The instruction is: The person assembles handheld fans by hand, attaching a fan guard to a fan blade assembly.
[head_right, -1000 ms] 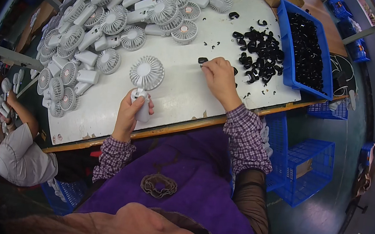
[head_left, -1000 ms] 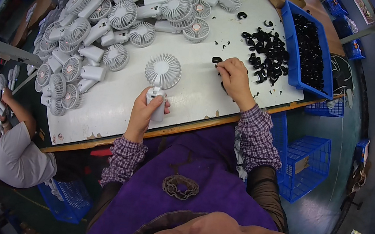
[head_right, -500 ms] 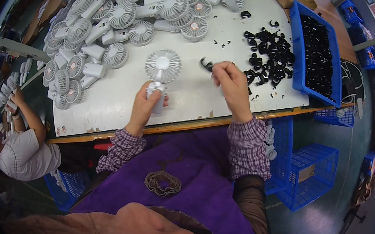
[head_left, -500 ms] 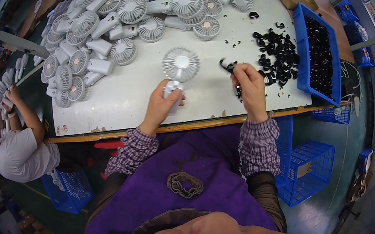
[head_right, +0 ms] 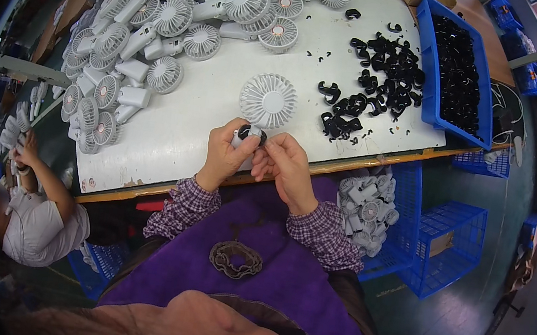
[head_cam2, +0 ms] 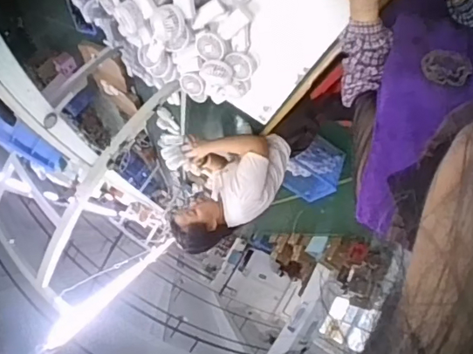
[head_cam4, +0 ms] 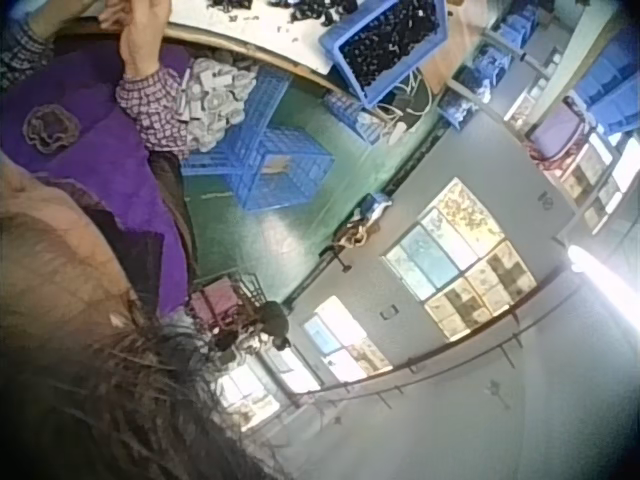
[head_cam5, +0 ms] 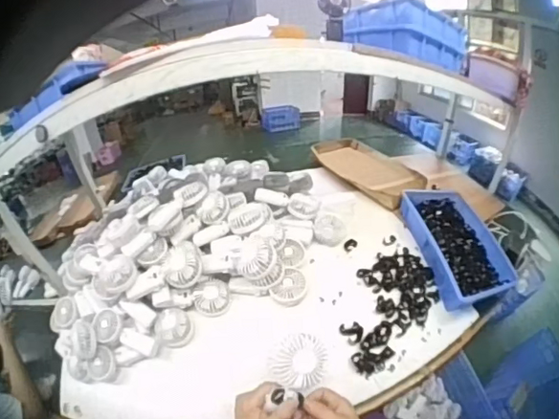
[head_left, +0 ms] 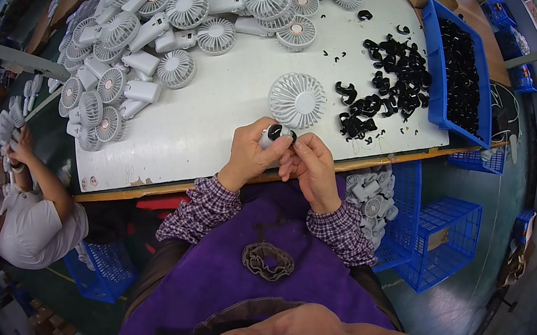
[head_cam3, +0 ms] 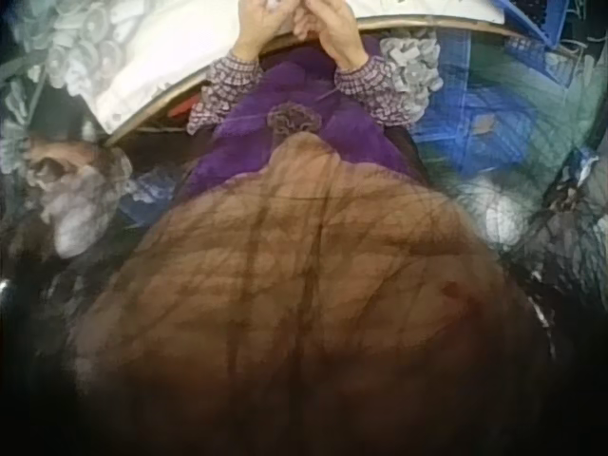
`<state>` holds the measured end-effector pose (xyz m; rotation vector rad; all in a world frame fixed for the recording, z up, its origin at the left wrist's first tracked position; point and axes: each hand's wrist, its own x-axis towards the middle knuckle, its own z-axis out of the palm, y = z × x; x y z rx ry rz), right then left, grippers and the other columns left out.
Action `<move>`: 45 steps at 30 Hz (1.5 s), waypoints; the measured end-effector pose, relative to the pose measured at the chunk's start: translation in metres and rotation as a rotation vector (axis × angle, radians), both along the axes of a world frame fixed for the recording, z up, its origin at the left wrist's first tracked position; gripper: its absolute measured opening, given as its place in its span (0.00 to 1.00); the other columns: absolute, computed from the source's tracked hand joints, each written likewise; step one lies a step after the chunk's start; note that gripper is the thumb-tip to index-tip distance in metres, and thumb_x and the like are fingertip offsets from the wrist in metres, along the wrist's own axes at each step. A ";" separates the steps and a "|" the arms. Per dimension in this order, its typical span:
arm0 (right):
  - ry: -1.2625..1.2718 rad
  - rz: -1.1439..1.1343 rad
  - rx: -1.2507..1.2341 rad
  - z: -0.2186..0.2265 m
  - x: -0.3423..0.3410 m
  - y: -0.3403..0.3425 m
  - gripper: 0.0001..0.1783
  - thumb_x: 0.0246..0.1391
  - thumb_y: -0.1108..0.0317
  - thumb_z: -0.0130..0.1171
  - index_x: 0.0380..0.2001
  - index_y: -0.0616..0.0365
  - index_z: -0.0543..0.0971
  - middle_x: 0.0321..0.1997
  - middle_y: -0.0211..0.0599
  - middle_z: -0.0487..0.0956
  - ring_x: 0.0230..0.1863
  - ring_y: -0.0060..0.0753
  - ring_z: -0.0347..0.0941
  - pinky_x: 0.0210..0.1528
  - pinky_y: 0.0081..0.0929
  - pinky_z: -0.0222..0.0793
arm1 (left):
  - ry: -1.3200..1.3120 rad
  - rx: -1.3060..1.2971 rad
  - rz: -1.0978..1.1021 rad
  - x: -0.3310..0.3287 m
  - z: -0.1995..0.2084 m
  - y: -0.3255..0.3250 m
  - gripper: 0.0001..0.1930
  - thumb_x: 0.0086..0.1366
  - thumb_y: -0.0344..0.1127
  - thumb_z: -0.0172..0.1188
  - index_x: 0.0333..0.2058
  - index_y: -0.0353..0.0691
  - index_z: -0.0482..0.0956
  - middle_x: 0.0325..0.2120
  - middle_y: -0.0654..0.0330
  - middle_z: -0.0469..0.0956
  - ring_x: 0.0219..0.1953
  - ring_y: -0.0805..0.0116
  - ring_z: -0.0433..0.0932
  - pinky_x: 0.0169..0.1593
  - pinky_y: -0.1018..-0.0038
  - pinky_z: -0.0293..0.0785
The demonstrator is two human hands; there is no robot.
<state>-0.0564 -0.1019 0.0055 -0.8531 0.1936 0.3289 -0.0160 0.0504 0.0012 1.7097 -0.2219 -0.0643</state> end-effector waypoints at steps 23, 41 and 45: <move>-0.170 -0.099 -0.012 0.006 0.032 -0.053 0.29 0.54 0.66 0.59 0.56 0.64 0.64 0.51 0.41 0.73 0.50 0.31 0.72 0.52 0.29 0.70 | 1.012 -0.882 -0.621 -0.021 -0.008 -0.012 0.19 0.64 0.43 0.49 0.40 0.28 0.71 0.19 0.59 0.70 0.13 0.75 0.66 0.11 0.83 0.60; -0.377 -0.279 0.434 -0.030 -0.102 -0.121 0.27 0.58 0.56 0.49 0.55 0.65 0.63 0.52 0.42 0.70 0.53 0.42 0.66 0.55 0.38 0.66 | 0.608 -0.155 -0.752 -0.033 0.035 -0.010 0.15 0.65 0.40 0.53 0.41 0.33 0.76 0.27 0.58 0.79 0.21 0.76 0.77 0.17 0.86 0.64; 0.274 -0.681 -0.105 -0.145 -0.180 -0.208 0.22 0.62 0.54 0.39 0.46 0.63 0.67 0.33 0.36 0.72 0.29 0.27 0.69 0.27 0.24 0.67 | 0.779 -0.197 -0.595 -0.044 -0.011 0.025 0.14 0.65 0.41 0.54 0.38 0.34 0.77 0.25 0.59 0.79 0.19 0.78 0.76 0.16 0.85 0.63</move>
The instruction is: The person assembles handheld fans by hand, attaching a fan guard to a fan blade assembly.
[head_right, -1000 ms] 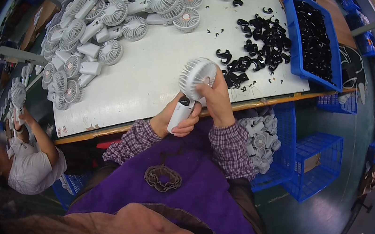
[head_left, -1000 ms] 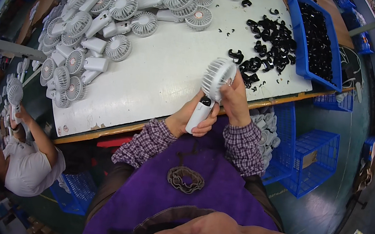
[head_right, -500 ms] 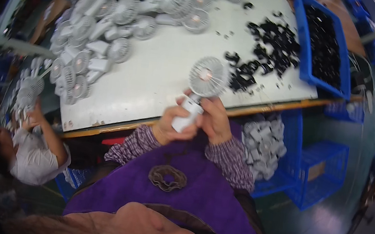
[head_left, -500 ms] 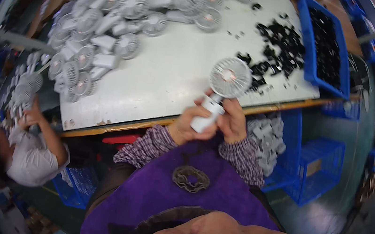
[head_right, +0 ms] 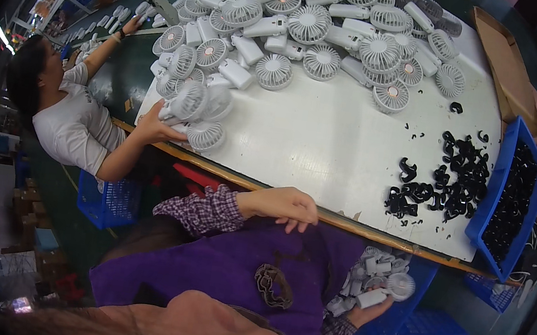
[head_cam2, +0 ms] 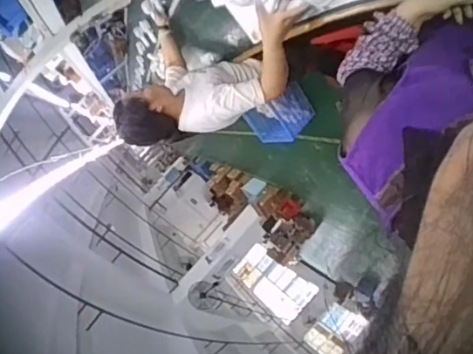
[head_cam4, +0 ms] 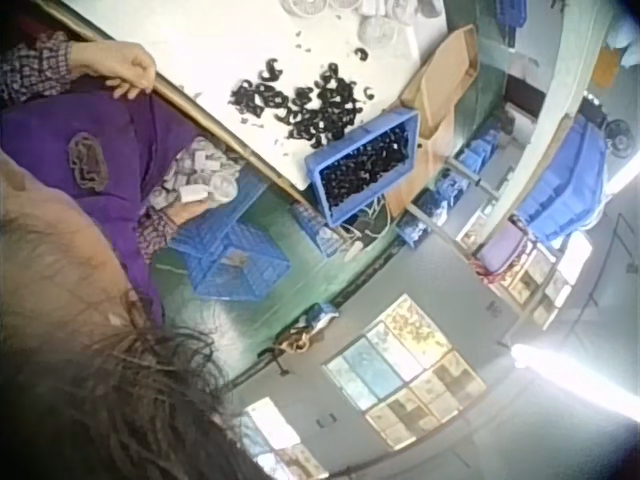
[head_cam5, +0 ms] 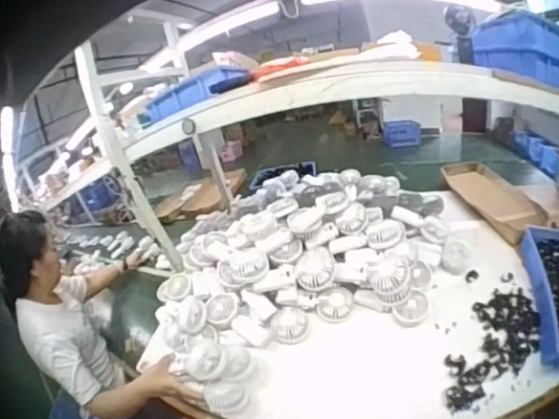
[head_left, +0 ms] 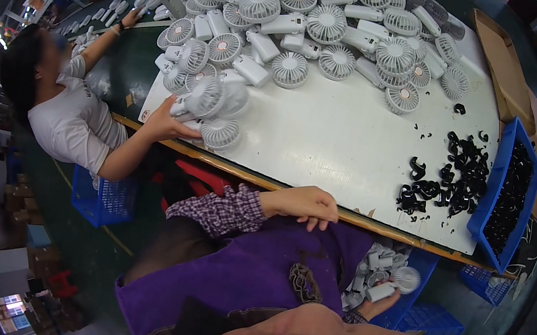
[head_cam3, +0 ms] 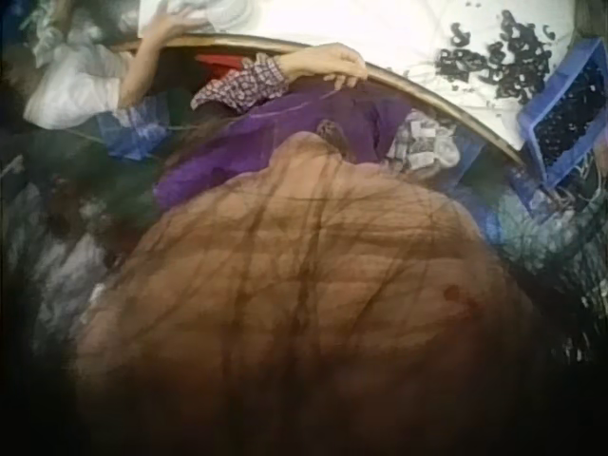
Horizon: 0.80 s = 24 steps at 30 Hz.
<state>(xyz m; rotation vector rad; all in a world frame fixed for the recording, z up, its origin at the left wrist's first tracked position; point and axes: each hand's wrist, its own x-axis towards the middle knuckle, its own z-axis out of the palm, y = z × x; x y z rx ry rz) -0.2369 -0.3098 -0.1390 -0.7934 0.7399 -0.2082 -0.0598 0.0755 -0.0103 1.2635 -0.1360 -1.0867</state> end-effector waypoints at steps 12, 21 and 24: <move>0.616 -0.152 -0.171 -0.188 -0.030 -0.073 0.26 0.57 0.58 0.54 0.55 0.62 0.68 0.53 0.43 0.73 0.51 0.43 0.71 0.48 0.36 0.69 | -0.264 0.491 0.562 -0.027 0.016 0.134 0.11 0.62 0.38 0.59 0.35 0.35 0.77 0.22 0.63 0.78 0.20 0.82 0.73 0.21 0.83 0.66; -0.057 0.756 -0.629 0.123 0.128 0.138 0.06 0.55 0.73 0.56 0.32 0.65 0.78 0.35 0.39 0.80 0.32 0.24 0.76 0.34 0.18 0.72 | -0.833 0.941 0.786 -0.035 0.013 0.164 0.06 0.54 0.31 0.62 0.29 0.36 0.77 0.15 0.63 0.73 0.17 0.76 0.71 0.24 0.77 0.68; -0.457 0.943 -0.932 0.120 0.173 0.224 0.21 0.47 0.72 0.64 0.46 0.63 0.74 0.45 0.41 0.78 0.44 0.31 0.76 0.46 0.25 0.70 | -0.882 1.100 1.064 -0.034 0.012 0.187 0.11 0.52 0.32 0.63 0.34 0.38 0.75 0.25 0.59 0.74 0.26 0.68 0.73 0.31 0.74 0.70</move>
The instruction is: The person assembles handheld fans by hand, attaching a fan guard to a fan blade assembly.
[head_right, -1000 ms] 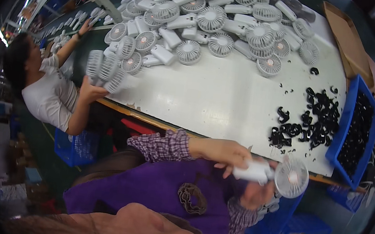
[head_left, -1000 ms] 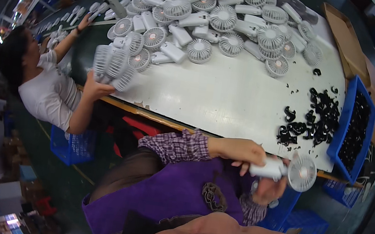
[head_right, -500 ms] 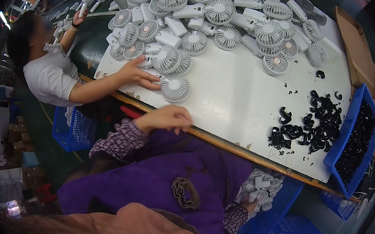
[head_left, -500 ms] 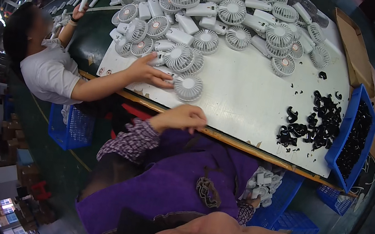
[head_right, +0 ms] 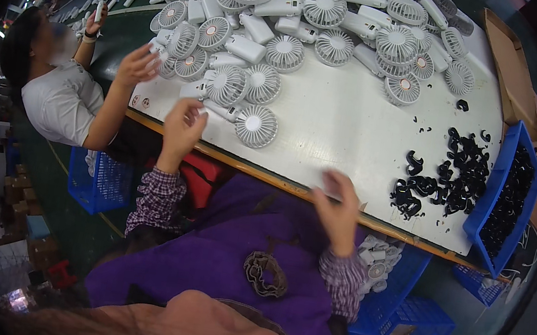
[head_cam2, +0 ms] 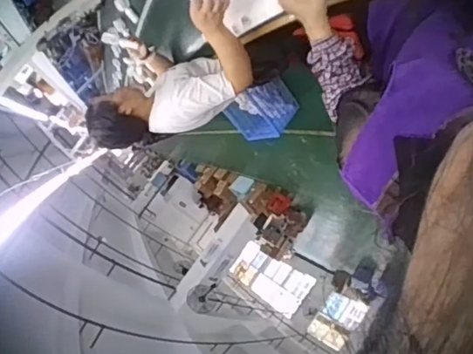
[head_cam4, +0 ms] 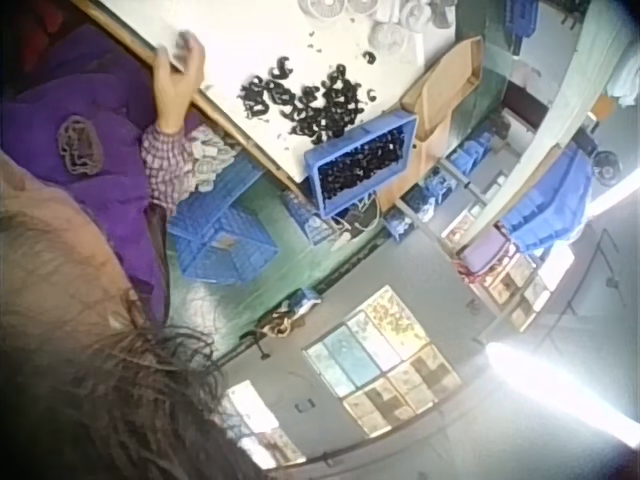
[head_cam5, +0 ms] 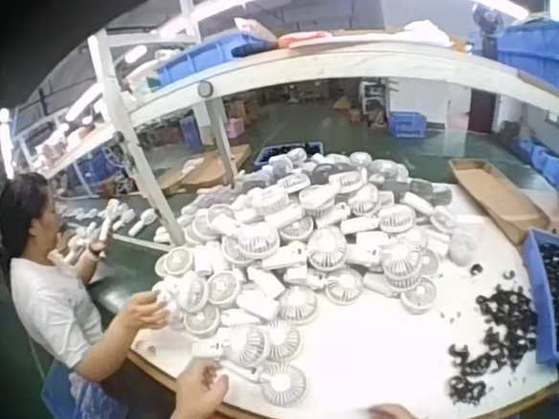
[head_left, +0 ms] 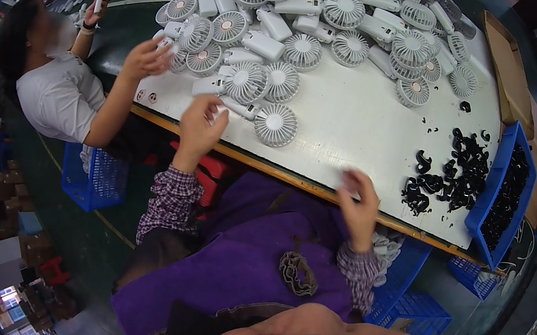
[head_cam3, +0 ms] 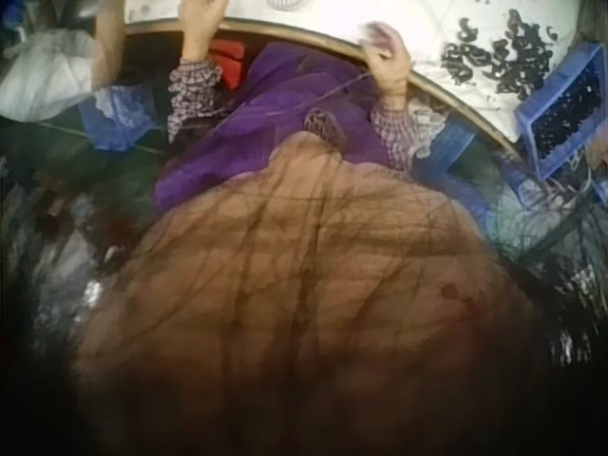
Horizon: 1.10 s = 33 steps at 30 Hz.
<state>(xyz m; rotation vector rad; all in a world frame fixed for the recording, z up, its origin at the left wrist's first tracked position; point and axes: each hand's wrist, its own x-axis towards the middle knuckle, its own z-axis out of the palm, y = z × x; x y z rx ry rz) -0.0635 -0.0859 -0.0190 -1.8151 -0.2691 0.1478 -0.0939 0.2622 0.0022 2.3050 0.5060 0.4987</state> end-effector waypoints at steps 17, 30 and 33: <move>-0.548 0.097 -0.370 -0.012 0.065 0.059 0.38 0.33 0.60 0.66 0.54 0.55 0.71 0.57 0.47 0.66 0.55 0.51 0.62 0.57 0.43 0.57 | -0.116 0.368 -0.211 0.071 -0.042 -0.049 0.27 0.52 0.43 0.68 0.49 0.39 0.73 0.35 0.52 0.73 0.40 0.54 0.71 0.44 0.61 0.67; -0.408 -0.039 -0.240 0.014 -0.063 -0.045 0.38 0.28 0.68 0.66 0.51 0.56 0.71 0.54 0.45 0.65 0.55 0.52 0.60 0.54 0.43 0.59 | -0.244 0.641 -0.634 0.140 -0.021 -0.166 0.25 0.58 0.46 0.63 0.50 0.38 0.73 0.36 0.50 0.71 0.41 0.52 0.70 0.46 0.62 0.67; -0.408 -0.009 -0.182 0.005 -0.078 -0.057 0.38 0.28 0.67 0.66 0.52 0.56 0.71 0.54 0.45 0.65 0.56 0.51 0.60 0.54 0.43 0.59 | -0.145 0.658 -0.647 0.149 -0.025 -0.184 0.23 0.59 0.44 0.62 0.50 0.38 0.73 0.36 0.49 0.72 0.42 0.52 0.70 0.46 0.62 0.67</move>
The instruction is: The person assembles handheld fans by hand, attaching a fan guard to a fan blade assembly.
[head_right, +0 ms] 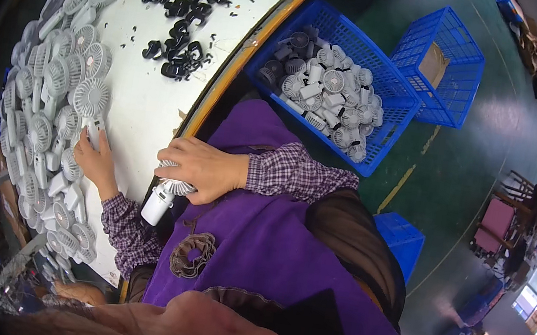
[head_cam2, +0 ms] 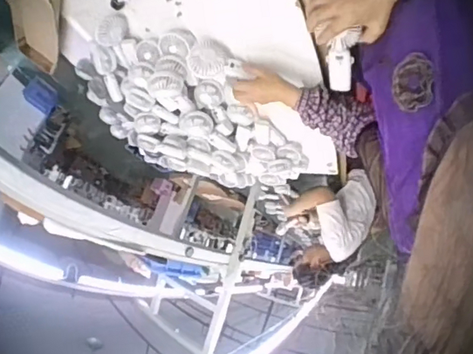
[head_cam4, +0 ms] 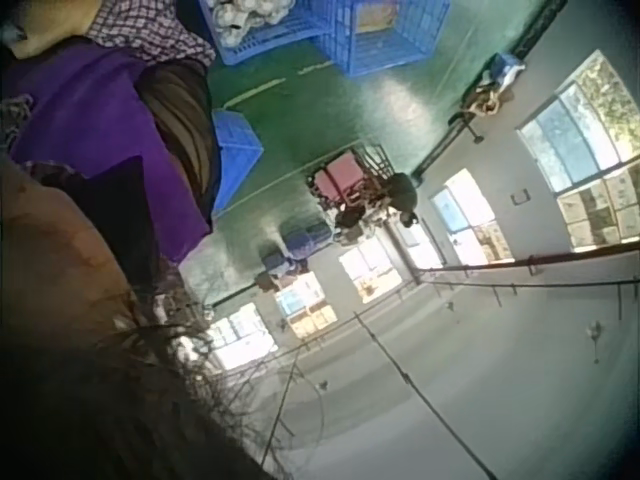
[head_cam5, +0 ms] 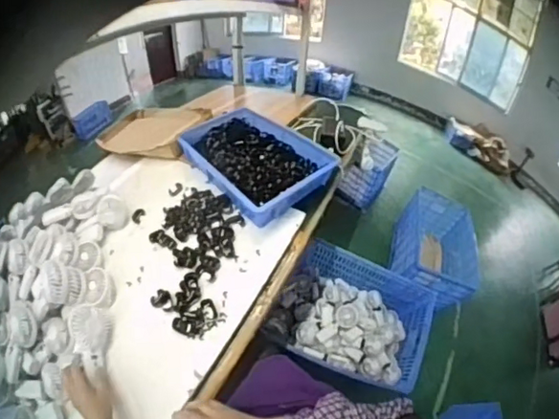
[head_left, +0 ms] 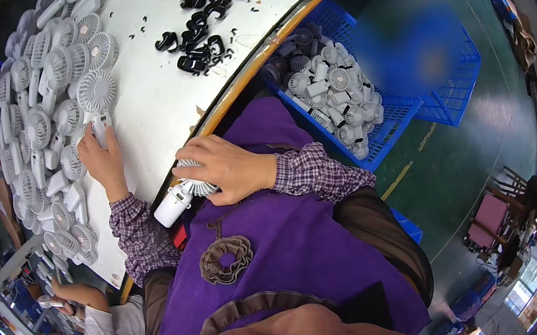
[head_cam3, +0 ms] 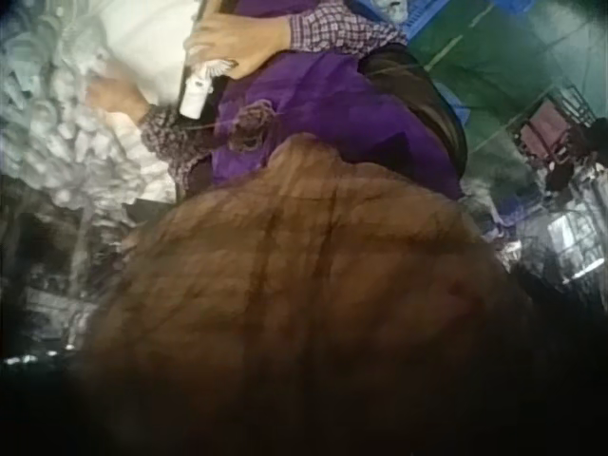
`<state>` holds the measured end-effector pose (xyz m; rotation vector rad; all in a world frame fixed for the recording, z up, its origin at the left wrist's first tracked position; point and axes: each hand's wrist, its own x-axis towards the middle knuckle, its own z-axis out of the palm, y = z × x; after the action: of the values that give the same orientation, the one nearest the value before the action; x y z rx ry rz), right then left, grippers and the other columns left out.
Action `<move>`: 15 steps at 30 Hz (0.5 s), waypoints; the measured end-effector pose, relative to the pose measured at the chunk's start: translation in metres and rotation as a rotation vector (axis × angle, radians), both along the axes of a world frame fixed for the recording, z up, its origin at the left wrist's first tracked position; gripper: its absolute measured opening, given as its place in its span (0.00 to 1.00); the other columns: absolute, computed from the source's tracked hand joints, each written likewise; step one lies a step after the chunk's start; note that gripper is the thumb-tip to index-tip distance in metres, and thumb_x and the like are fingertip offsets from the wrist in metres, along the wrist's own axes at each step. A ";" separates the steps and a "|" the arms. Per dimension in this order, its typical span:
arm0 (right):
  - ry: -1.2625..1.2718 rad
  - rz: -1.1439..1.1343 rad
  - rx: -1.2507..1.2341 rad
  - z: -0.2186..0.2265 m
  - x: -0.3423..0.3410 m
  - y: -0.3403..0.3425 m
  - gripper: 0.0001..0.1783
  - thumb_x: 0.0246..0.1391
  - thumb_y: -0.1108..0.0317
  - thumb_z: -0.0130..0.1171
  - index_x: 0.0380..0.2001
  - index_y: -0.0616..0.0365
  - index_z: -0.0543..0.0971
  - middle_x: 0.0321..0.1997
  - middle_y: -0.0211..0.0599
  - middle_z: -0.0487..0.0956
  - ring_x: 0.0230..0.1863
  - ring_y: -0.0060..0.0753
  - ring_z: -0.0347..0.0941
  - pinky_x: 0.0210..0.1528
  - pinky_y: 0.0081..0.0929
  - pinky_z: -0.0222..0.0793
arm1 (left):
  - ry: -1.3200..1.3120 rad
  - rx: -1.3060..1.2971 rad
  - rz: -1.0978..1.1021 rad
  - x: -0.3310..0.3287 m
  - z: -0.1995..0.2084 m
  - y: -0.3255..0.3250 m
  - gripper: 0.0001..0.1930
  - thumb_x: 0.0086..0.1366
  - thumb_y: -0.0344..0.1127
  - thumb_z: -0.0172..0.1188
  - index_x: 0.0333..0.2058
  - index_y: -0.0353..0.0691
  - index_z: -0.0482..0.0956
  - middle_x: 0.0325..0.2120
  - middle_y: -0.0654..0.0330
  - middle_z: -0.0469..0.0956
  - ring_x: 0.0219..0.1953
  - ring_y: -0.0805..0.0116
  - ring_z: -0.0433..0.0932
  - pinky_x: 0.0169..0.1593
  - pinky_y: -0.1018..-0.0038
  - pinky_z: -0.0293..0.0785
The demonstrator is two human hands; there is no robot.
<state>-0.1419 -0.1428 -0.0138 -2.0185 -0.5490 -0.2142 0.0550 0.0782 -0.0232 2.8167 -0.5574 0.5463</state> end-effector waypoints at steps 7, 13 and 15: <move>-0.058 -0.146 -0.076 0.009 -0.008 -0.037 0.42 0.29 0.68 0.66 0.56 0.55 0.68 0.57 0.46 0.64 0.58 0.52 0.59 0.56 0.45 0.58 | 0.995 -0.359 -0.392 -0.099 0.048 -0.027 0.23 0.57 0.38 0.62 0.50 0.33 0.73 0.44 0.51 0.77 0.46 0.65 0.74 0.47 0.71 0.70; -0.146 0.135 -0.128 0.024 -0.003 -0.036 0.40 0.31 0.73 0.63 0.56 0.55 0.67 0.56 0.45 0.66 0.59 0.53 0.58 0.56 0.46 0.59 | 1.309 -0.482 -0.345 -0.143 0.014 -0.022 0.18 0.64 0.43 0.56 0.41 0.31 0.78 0.30 0.58 0.80 0.34 0.74 0.77 0.36 0.76 0.71; -0.128 0.171 -0.156 0.029 -0.006 -0.041 0.40 0.31 0.73 0.63 0.55 0.55 0.68 0.55 0.47 0.66 0.58 0.54 0.59 0.57 0.46 0.58 | 1.526 -0.534 -0.242 -0.149 0.009 -0.025 0.18 0.64 0.43 0.56 0.40 0.31 0.79 0.26 0.59 0.80 0.29 0.75 0.76 0.33 0.76 0.71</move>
<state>-0.1475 -0.1834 0.0147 -2.1040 -0.8379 -0.2025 -0.0944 0.0528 -0.0142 1.8166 -0.2830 -1.2140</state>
